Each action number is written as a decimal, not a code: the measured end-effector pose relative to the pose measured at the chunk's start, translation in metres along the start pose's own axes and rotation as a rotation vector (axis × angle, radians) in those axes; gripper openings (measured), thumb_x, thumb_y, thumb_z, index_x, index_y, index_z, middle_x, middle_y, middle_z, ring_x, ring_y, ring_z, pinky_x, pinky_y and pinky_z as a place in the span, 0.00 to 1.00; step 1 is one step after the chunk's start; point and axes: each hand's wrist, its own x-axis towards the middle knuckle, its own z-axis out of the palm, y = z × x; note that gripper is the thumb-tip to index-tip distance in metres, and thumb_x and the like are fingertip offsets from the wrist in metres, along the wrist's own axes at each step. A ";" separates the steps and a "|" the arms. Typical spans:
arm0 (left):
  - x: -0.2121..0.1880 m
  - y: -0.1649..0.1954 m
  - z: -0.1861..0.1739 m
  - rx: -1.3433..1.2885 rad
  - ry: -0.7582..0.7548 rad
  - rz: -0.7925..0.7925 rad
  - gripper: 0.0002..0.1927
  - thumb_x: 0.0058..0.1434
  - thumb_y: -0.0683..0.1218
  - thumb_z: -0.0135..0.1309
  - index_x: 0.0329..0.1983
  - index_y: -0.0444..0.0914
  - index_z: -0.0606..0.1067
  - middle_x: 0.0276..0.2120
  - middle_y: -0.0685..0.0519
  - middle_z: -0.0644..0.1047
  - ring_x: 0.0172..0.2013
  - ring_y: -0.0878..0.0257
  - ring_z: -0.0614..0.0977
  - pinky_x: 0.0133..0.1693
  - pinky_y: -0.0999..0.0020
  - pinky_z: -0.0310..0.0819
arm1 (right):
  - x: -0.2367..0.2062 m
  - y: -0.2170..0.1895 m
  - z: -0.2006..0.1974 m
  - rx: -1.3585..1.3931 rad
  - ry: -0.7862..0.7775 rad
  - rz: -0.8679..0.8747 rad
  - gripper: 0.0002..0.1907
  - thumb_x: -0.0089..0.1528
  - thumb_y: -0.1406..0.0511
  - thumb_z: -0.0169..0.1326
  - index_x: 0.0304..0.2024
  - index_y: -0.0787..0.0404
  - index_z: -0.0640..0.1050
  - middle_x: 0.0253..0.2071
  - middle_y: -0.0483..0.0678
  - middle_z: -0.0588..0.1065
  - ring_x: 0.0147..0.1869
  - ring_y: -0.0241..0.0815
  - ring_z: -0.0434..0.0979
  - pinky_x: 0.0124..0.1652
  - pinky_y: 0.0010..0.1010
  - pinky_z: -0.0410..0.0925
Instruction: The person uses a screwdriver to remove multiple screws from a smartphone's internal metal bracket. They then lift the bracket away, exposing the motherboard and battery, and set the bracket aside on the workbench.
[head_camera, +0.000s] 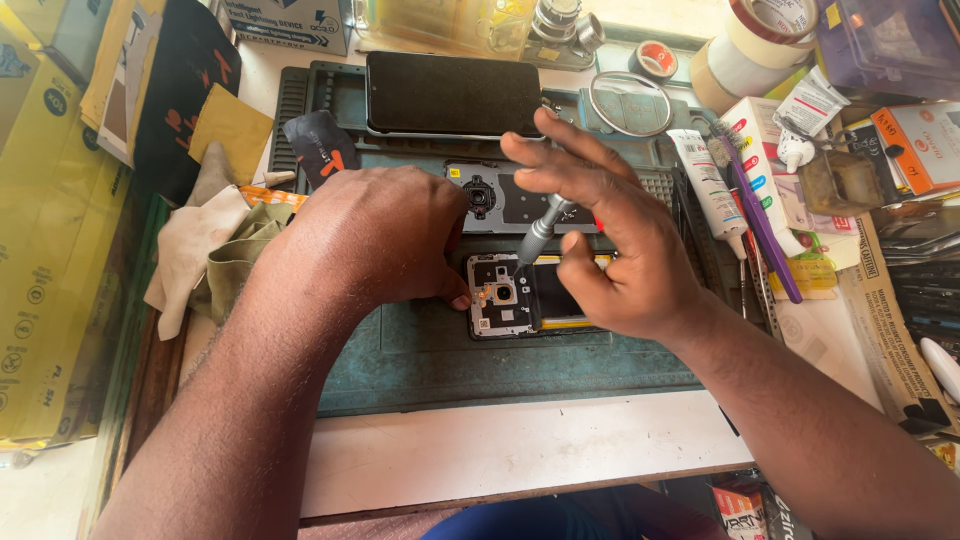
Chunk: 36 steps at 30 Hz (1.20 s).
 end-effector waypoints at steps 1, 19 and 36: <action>0.000 0.000 0.000 0.005 -0.006 0.001 0.24 0.47 0.60 0.72 0.41 0.43 0.81 0.41 0.48 0.82 0.45 0.51 0.84 0.47 0.54 0.79 | 0.000 0.000 -0.001 -0.003 0.002 -0.038 0.31 0.59 0.78 0.49 0.66 0.59 0.68 0.74 0.50 0.66 0.86 0.50 0.53 0.83 0.50 0.50; 0.000 0.001 -0.001 -0.011 0.012 0.003 0.25 0.46 0.60 0.73 0.41 0.42 0.81 0.40 0.48 0.82 0.45 0.51 0.84 0.47 0.54 0.79 | 0.002 0.002 0.003 -0.172 0.002 -0.017 0.27 0.63 0.68 0.59 0.64 0.64 0.68 0.72 0.52 0.65 0.82 0.54 0.53 0.79 0.53 0.49; 0.001 0.001 0.001 0.001 -0.001 0.014 0.24 0.46 0.59 0.73 0.41 0.42 0.81 0.40 0.48 0.82 0.44 0.51 0.84 0.46 0.54 0.80 | -0.001 0.001 0.000 -0.203 -0.002 -0.014 0.31 0.60 0.78 0.50 0.67 0.60 0.68 0.74 0.50 0.67 0.86 0.50 0.54 0.83 0.49 0.53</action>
